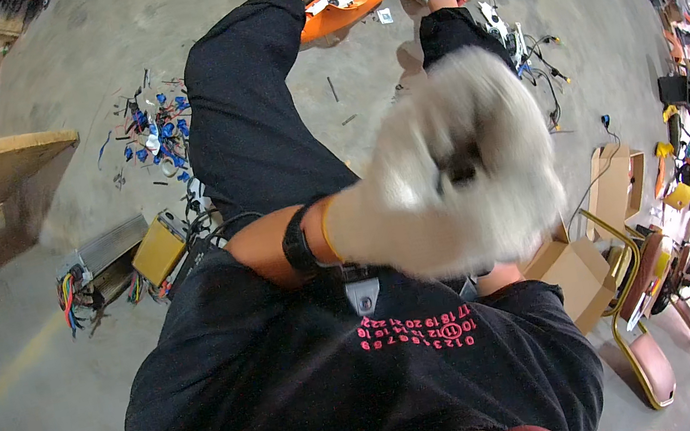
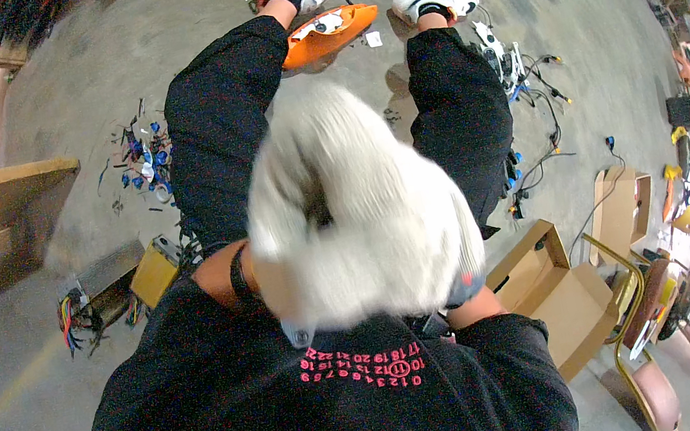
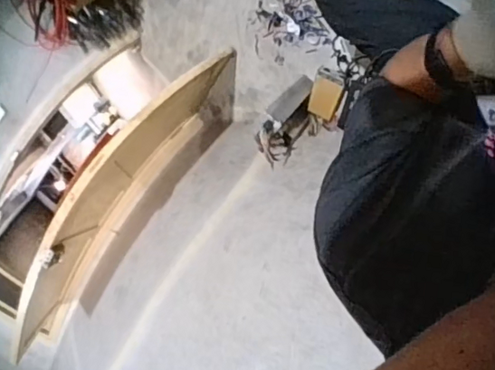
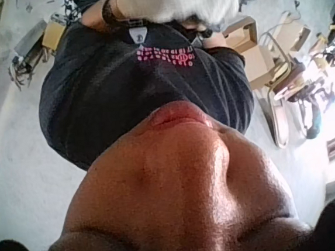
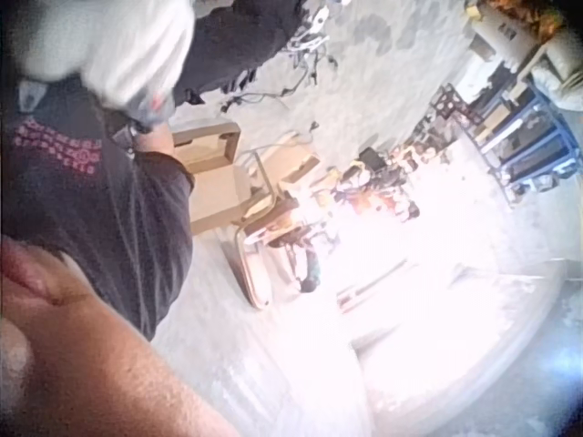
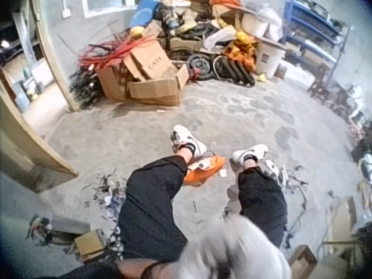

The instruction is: Repairing an orange motorcycle plastic fairing using an electric drill.

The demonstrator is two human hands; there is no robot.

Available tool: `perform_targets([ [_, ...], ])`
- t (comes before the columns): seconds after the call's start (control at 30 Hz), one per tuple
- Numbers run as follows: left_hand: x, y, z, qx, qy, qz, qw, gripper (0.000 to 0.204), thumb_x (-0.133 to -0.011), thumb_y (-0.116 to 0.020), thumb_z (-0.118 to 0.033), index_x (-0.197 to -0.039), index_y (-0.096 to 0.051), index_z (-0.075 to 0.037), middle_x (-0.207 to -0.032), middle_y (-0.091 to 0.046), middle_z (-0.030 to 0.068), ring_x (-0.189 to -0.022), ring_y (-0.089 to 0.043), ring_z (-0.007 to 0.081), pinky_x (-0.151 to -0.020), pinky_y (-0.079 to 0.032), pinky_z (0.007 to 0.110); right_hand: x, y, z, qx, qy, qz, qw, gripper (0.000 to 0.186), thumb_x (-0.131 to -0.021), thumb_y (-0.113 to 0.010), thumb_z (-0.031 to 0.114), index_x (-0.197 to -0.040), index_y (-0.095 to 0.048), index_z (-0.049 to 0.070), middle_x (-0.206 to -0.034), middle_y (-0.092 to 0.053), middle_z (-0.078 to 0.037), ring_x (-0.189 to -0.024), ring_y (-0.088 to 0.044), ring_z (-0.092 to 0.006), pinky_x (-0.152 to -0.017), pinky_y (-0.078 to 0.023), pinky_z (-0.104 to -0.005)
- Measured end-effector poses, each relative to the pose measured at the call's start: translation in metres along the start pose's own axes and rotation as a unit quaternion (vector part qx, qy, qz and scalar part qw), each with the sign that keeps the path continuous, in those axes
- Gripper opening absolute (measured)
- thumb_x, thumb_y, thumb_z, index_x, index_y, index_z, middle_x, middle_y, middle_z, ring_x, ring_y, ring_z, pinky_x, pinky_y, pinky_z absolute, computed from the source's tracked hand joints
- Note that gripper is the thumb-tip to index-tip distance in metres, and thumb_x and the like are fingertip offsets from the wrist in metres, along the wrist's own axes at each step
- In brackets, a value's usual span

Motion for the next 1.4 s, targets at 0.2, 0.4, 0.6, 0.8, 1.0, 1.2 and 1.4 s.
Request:
perform_targets([
  [0.2,-0.031,0.054,-0.007,-0.133,-0.046,-0.131,0.981,0.020,-0.098,-0.049,-0.017,-0.080,-0.045,-0.009,-0.057,-0.047,0.0047,-0.048,-0.054,0.0245,-0.059,-0.053,0.045,-0.068,-0.039,0.071,-0.281,0.040,-0.009,0.959,0.046,-0.081,-0.062,0.045,-0.107,-0.054,0.007,-0.073,-0.056,-0.005,-0.079,-0.056,-0.0227,-0.080,-0.043,-0.0363],
  [0.4,-0.033,0.113,-0.001,-0.083,-0.031,-0.192,0.977,0.011,-0.096,-0.057,-0.011,-0.087,-0.055,-0.005,-0.068,-0.061,0.0087,-0.059,-0.065,0.0209,-0.065,-0.060,0.042,-0.095,-0.025,0.069,-0.372,0.037,-0.044,0.927,0.051,-0.075,-0.070,0.037,-0.110,-0.053,0.004,-0.068,-0.052,0.000,-0.059,-0.052,-0.0120,-0.069,-0.044,-0.0293],
  [0.6,-0.040,0.110,0.002,-0.139,0.004,-0.116,0.983,0.027,-0.086,-0.071,-0.001,-0.105,-0.053,-0.005,-0.092,-0.063,0.0053,-0.079,-0.069,0.0218,-0.080,-0.059,0.042,-0.102,-0.013,0.069,-0.463,0.066,0.024,0.883,0.051,-0.077,-0.074,0.038,-0.107,-0.053,0.002,-0.080,-0.055,0.001,-0.052,-0.055,-0.0095,-0.061,-0.046,-0.0306],
  [0.8,-0.044,0.064,0.001,-0.324,0.073,0.190,0.924,0.040,-0.064,-0.086,-0.018,-0.095,-0.065,-0.003,-0.095,-0.067,0.0108,-0.097,-0.064,0.0250,-0.096,-0.047,0.045,-0.084,-0.008,0.043,-0.501,0.058,0.295,0.812,0.058,-0.076,-0.072,0.043,-0.105,-0.056,-0.006,-0.063,-0.057,-0.008,-0.060,-0.059,-0.0238,-0.064,-0.047,-0.0376],
  [1.0,-0.046,-0.006,-0.011,-0.341,0.005,0.214,0.915,0.020,-0.071,-0.079,-0.002,-0.082,-0.063,-0.008,-0.071,-0.066,0.0036,-0.071,-0.068,0.0280,-0.082,-0.051,0.054,-0.063,-0.024,0.070,-0.646,0.048,0.311,0.695,0.060,-0.080,-0.069,0.030,-0.125,-0.053,-0.006,-0.097,-0.064,-0.021,-0.057,-0.058,-0.0220,-0.060,-0.047,-0.0392],
  [1.2,-0.058,-0.028,-0.013,-0.273,0.006,0.174,0.946,0.022,-0.068,-0.081,-0.008,-0.082,-0.065,-0.009,-0.076,-0.067,0.0041,-0.079,-0.068,0.0251,-0.078,-0.056,0.041,-0.057,-0.027,0.123,-0.606,0.066,0.322,0.724,0.077,-0.075,-0.075,0.035,-0.127,-0.047,-0.015,-0.101,-0.063,-0.028,-0.064,-0.064,-0.0271,-0.058,-0.052,-0.0360],
  [1.4,-0.027,-0.027,-0.002,-0.404,0.122,0.246,0.872,0.061,-0.072,-0.078,-0.058,-0.117,-0.059,-0.020,-0.111,-0.064,0.0001,-0.113,-0.059,0.0216,-0.101,-0.045,0.037,-0.053,-0.024,0.150,-0.622,0.077,0.276,0.729,0.074,-0.075,-0.077,0.024,-0.132,-0.044,-0.009,-0.112,-0.060,-0.033,-0.068,-0.065,-0.0327,-0.055,-0.055,-0.0379],
])
Point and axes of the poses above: each hand's wrist, its own x-axis away from the middle knuckle, its own y-axis out of the back of the hand, z = x × y, the point moved 7 cm from there along -x, towards the middle knuckle
